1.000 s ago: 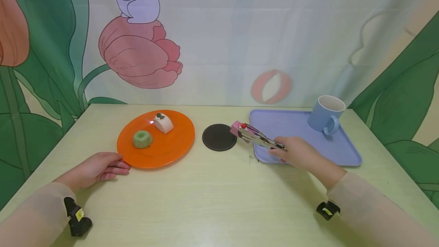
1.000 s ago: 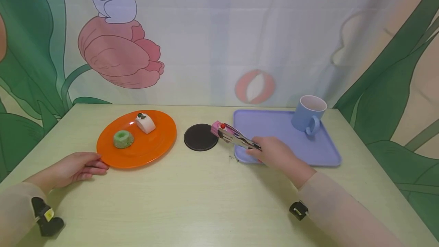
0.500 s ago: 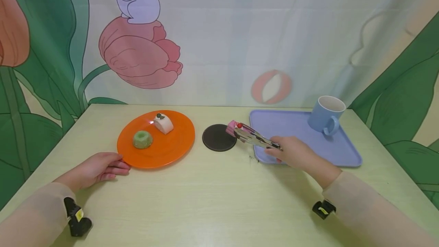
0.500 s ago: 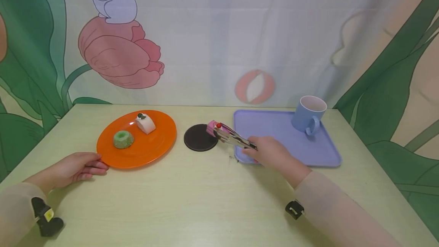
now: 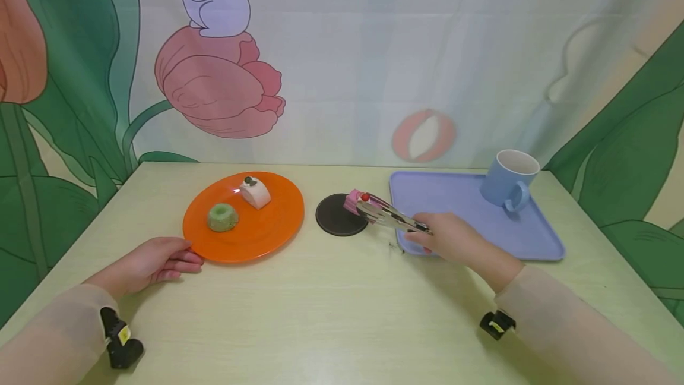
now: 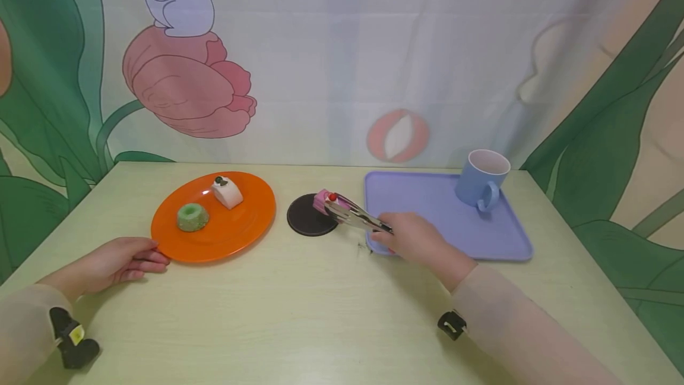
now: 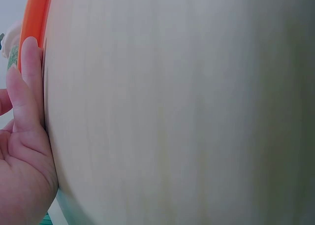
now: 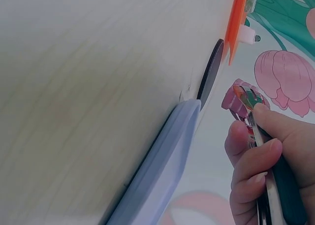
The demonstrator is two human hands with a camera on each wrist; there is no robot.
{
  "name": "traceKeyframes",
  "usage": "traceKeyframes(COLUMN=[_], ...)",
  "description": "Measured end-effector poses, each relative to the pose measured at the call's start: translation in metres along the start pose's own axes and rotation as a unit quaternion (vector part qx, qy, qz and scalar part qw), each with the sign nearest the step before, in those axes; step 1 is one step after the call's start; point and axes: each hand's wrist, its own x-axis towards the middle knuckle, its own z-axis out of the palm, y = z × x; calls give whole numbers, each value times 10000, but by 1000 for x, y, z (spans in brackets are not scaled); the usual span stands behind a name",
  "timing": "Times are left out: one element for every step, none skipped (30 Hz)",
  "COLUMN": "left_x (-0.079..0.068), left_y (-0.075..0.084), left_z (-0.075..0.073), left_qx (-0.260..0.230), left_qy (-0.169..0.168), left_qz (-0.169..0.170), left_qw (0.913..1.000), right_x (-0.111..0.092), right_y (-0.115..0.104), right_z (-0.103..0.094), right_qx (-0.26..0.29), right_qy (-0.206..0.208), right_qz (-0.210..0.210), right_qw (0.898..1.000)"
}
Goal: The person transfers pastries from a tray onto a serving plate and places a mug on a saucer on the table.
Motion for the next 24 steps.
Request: traceKeyframes(left_x=[0,0,0,0,0,0,-1,0,0,0,0,0,1,1,1,1,1,1,1,1,0,0,0,0], left_y=[0,0,1,1,1,1,1,1,1,1,0,0,-1,-1,-1,-1,-1,-1,0,0,0,0,0,0], left_z=[0,0,1,1,1,1,1,1,2,1,1,1,1,1,1,1,1,0,0,0,0,0,0,0], left_qx=[-6,-6,-7,-4,0,8,18,28,29,33,31,33,27,22,22,11,1,-7,-14,-22,-29,-37,-29,-32], left_qy=[0,-1,-3,-3,6,11,19,22,27,32,35,34,34,31,29,27,23,17,9,4,-3,-2,-2,3], left_qz=[1,7,11,12,5,0,-9,-11,-19,-23,-29,-30,-33,-32,-39,-46,-55,-58,-58,-59,-57,-55,-48,-46], left_qw=[10000,10000,10000,10000,10000,10000,10000,10000,10000,10000,10000,10000,10000,10000,10000,10000,10000,10000,10000,10000,10000,10000,10000,10000], right_x=[0,1,1,2,3,4,5,6,7,8,8,9,9,9,10,10,10,10,11,11,12,12,13,13], right_y=[-1,-2,-2,-3,-3,-4,-5,-6,-7,-8,-10,-11,-12,-12,-13,-14,-14,-15,-15,-15,-16,-16,-17,-17], right_z=[0,0,1,1,2,3,4,4,5,6,6,7,7,8,8,8,9,9,10,10,10,11,11,12], right_qx=[13,9,-9,-17,-22,-45,-50,-83,-107,-121,-143,-146,-141,-141,-128,-115,-93,-72,-55,-33,-4,12,24,24], right_qy=[9,20,39,51,65,86,94,115,125,132,142,143,133,137,129,128,125,120,120,127,123,125,123,113], right_qz=[-8,-6,-24,-47,-89,-130,-169,-218,-249,-270,-298,-311,-317,-325,-325,-337,-348,-349,-338,-345,-340,-345,-348,-343], right_qw=[10000,10000,10000,10000,9999,9999,9998,9997,9996,9995,9994,9993,9993,9993,9993,9993,9993,9993,9993,9993,9993,9993,9993,9993])
